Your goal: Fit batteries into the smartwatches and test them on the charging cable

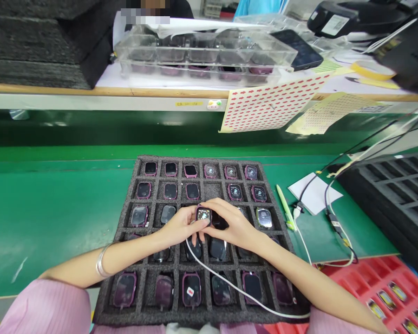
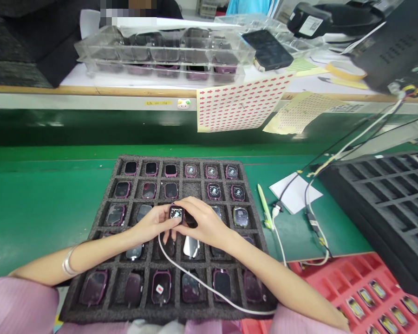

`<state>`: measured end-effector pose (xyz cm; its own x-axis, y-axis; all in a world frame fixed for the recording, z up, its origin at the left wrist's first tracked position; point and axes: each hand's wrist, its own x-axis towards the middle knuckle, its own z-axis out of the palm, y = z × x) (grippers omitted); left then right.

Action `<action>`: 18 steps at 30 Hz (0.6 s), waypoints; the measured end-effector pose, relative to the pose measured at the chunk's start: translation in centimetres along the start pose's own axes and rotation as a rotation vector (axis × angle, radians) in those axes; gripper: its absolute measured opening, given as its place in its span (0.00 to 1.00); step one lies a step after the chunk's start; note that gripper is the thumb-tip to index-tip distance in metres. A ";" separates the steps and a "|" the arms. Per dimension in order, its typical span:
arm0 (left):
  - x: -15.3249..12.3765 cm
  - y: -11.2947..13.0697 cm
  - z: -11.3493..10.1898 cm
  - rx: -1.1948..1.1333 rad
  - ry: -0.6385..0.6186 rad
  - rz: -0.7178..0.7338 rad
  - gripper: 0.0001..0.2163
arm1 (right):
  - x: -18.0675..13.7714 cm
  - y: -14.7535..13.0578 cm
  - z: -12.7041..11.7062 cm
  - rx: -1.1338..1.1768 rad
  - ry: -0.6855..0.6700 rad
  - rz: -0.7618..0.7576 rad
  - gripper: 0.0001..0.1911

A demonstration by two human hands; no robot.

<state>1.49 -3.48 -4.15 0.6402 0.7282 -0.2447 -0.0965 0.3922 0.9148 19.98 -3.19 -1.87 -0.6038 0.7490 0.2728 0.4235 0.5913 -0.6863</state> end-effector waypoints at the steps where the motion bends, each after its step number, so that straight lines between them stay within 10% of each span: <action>1: 0.0 -0.2 0.0 0.017 -0.002 -0.004 0.20 | 0.2 0.0 -0.3 -0.003 -0.011 0.000 0.20; 8: -0.4 0.3 -0.3 0.002 0.020 -0.046 0.21 | 1.8 3.2 -2.9 -0.152 0.111 0.086 0.18; 18: -2.4 1.0 -3.2 0.037 0.025 -0.065 0.16 | 4.7 2.5 -2.3 -0.497 -0.132 -0.017 0.15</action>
<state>-2.59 -3.02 -3.73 0.6251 0.7157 -0.3115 -0.0269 0.4185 0.9078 19.75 2.45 -0.74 -0.6798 0.7129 0.1721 0.6633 0.6978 -0.2704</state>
